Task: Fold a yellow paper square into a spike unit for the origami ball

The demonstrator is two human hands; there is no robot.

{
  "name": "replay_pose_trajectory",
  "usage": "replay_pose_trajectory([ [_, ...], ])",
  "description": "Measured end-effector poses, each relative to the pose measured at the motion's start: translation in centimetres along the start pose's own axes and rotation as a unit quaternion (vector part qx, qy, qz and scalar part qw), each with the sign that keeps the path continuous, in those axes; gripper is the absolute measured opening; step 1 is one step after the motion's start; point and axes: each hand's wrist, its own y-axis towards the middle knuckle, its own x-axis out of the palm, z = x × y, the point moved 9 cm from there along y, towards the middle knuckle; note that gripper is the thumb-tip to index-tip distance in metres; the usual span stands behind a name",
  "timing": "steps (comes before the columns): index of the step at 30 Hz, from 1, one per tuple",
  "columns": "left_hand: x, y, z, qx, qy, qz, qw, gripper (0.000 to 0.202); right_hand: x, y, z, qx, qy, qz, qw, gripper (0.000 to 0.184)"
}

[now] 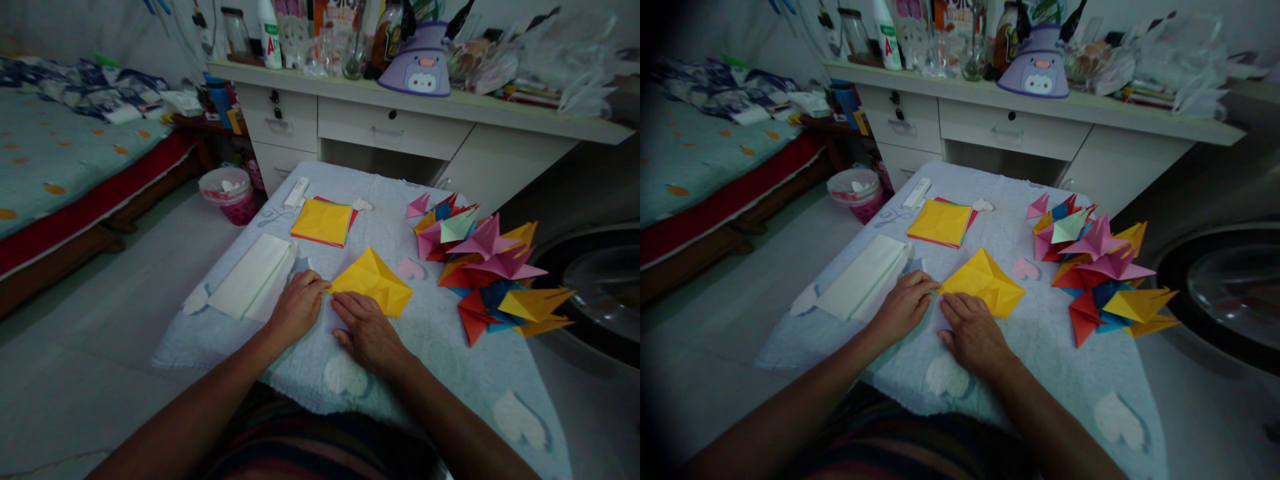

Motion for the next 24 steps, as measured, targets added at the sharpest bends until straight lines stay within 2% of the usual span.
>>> replay_pose_trajectory([
  [12, 0.4, 1.7, -0.5, -0.057, 0.065, -0.008, 0.996, 0.007, 0.1, 0.1, 0.0, 0.001, -0.002, -0.004, 1.000, 0.053],
  [24, 0.4, 2.0, -1.6, -0.081, 0.062, -0.011, 0.995, 0.009, 0.2, 0.0, 0.1, 0.006, -0.004, -0.009, 1.000, 0.052],
])
